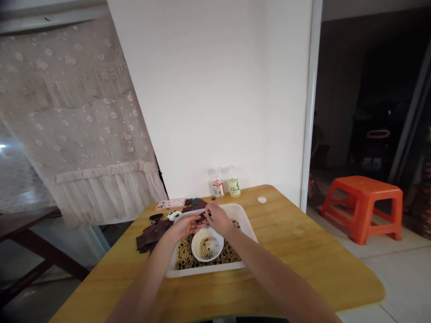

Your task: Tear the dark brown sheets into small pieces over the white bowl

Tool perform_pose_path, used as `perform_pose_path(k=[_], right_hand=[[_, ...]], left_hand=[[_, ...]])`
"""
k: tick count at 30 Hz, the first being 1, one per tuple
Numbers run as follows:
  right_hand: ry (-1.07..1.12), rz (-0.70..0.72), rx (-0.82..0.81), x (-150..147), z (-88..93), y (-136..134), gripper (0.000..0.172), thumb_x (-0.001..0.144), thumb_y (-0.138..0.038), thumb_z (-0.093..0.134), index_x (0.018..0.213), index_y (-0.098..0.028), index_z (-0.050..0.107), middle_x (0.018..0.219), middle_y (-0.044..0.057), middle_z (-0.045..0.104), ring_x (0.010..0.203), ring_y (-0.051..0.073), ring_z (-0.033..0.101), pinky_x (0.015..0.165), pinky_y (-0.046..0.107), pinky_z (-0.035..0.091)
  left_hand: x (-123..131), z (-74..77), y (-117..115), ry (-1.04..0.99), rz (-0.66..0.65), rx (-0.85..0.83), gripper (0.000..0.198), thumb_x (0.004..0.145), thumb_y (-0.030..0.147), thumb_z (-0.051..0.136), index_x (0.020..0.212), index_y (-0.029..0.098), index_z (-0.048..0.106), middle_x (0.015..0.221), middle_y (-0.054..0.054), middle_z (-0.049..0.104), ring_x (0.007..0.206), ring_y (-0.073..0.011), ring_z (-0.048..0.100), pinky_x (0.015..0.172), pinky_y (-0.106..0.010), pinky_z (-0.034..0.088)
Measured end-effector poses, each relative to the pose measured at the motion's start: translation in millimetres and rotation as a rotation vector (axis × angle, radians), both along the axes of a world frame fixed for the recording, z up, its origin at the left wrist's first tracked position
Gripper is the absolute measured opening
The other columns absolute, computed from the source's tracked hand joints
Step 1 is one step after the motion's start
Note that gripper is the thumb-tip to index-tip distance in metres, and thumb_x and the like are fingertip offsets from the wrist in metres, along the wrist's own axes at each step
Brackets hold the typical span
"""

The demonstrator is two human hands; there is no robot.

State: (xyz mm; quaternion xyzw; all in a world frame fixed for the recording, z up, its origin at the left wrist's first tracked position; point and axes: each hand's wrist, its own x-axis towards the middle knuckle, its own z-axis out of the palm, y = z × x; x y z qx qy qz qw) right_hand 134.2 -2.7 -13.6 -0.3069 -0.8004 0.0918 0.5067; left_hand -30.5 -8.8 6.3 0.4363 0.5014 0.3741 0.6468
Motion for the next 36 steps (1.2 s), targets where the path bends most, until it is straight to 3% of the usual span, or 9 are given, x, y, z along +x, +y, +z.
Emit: perform_pose_path(k=[36], right_hand=[[-0.007,0.002,0.001,-0.3,-4.6,4.0,0.011,0.073,-0.009,0.042,0.073,-0.020,0.041,0.075,0.002,0.046,0.071,0.015,0.045,0.066,0.027,0.038]], left_hand=[[0.0,-1.4,1.1,-0.005,-0.001,-0.023,0.015,0.068,0.022,0.061,0.081,0.013,0.062,0.085,-0.009,0.069,0.072,-0.0166,0.066,0.061,-0.022,0.049]])
